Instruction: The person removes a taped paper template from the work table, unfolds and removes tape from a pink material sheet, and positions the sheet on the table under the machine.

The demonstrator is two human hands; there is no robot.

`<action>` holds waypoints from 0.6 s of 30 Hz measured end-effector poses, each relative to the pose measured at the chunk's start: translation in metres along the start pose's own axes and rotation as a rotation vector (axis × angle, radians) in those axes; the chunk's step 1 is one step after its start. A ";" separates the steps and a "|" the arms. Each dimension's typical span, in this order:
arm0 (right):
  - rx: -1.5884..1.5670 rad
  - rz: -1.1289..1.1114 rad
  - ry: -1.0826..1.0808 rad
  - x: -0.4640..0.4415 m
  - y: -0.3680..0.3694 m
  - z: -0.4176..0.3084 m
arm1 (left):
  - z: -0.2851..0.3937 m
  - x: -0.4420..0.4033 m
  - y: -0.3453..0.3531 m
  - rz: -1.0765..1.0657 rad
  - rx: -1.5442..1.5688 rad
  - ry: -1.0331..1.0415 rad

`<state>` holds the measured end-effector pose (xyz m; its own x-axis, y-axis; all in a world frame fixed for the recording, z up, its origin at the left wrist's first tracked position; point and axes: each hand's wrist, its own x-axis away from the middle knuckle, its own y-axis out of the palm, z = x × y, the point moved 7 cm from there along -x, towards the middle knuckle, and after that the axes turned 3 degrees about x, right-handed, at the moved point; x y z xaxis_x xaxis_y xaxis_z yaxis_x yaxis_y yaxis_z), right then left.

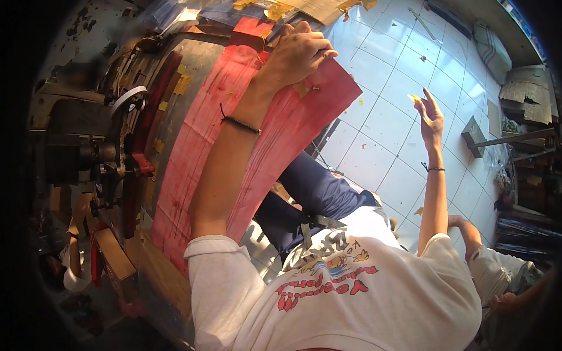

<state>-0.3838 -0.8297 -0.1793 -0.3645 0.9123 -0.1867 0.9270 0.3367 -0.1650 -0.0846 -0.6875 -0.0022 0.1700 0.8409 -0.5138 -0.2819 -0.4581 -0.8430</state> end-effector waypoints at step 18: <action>0.018 -0.043 -0.049 -0.018 -0.041 0.000 | 0.026 -0.006 -0.040 0.188 -0.106 0.111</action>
<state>-0.4155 -0.8602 -0.1689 -0.4083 0.8843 -0.2266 0.9089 0.3708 -0.1909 -0.0992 -0.6667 0.0386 0.2282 0.7039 -0.6727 -0.2185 -0.6362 -0.7399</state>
